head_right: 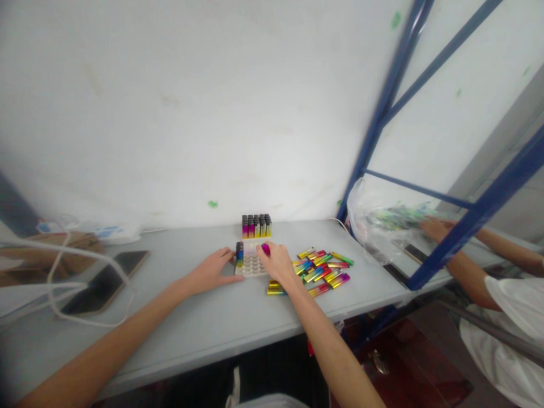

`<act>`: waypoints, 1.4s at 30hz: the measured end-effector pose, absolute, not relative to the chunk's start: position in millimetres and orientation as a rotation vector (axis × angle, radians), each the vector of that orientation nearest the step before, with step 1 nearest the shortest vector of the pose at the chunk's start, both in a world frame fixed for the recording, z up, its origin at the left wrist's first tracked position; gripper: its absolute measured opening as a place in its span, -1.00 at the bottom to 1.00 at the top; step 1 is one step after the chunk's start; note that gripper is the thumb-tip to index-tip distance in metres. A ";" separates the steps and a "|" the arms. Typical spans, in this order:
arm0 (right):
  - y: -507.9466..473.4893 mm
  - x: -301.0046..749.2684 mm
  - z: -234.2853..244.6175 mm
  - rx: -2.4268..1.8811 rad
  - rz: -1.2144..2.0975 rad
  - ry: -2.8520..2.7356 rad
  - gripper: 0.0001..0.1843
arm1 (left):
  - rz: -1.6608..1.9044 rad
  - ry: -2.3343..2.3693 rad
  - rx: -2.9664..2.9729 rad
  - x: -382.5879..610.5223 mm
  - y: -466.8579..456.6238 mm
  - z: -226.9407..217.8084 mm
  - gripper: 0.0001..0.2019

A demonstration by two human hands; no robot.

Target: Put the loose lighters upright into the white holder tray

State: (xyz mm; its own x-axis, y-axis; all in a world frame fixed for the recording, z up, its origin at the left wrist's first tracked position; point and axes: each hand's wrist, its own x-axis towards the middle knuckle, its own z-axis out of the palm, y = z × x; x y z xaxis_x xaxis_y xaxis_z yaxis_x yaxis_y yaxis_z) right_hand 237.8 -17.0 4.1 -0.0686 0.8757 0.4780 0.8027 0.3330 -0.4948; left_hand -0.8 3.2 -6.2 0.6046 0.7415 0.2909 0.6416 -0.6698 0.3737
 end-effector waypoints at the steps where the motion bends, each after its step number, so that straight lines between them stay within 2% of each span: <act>1: -16.9 238.2 4.1 -1.475 0.138 -1.861 -0.58 | 0.626 1.140 2.599 -0.7 3.1 -6.0 -0.45; 8: -18.2 240.4 5.8 -1.473 0.196 -1.723 -0.64 | 0.633 1.127 2.599 -1.6 5.3 -8.5 -0.45; 12: -17.6 238.7 1.5 -1.383 0.335 -1.894 -0.68 | 0.628 1.151 2.627 -1.8 6.5 -10.8 -0.42; 14: -17.8 237.4 1.0 -1.271 0.301 -1.994 -0.69 | 0.617 1.155 2.632 -1.5 6.0 -10.9 -0.41; 18: -23.2 231.8 8.9 -1.126 0.151 -2.006 -0.68 | 0.639 1.134 2.625 -1.0 5.2 -11.1 -0.41; 23: -30.4 216.6 16.7 -1.165 0.300 -1.980 -0.60 | 0.629 1.153 2.645 -0.6 5.4 -11.8 -0.40; 29: -28.3 214.1 12.8 -1.174 0.461 -2.133 -0.78 | 0.605 1.141 2.679 -0.3 5.8 -12.9 -0.43; 32: -28.5 221.1 17.2 -1.133 0.417 -2.253 -0.81 | 0.612 1.147 2.677 -0.9 7.3 -15.8 -0.44; 37: -28.8 223.7 21.5 -1.023 0.273 -2.408 -0.75 | 0.614 1.127 2.672 -2.1 8.1 -16.1 -0.44; 42: -28.3 212.0 11.1 -1.296 0.039 -2.388 -0.62 | 0.601 1.135 2.679 -1.0 6.0 -11.3 -0.49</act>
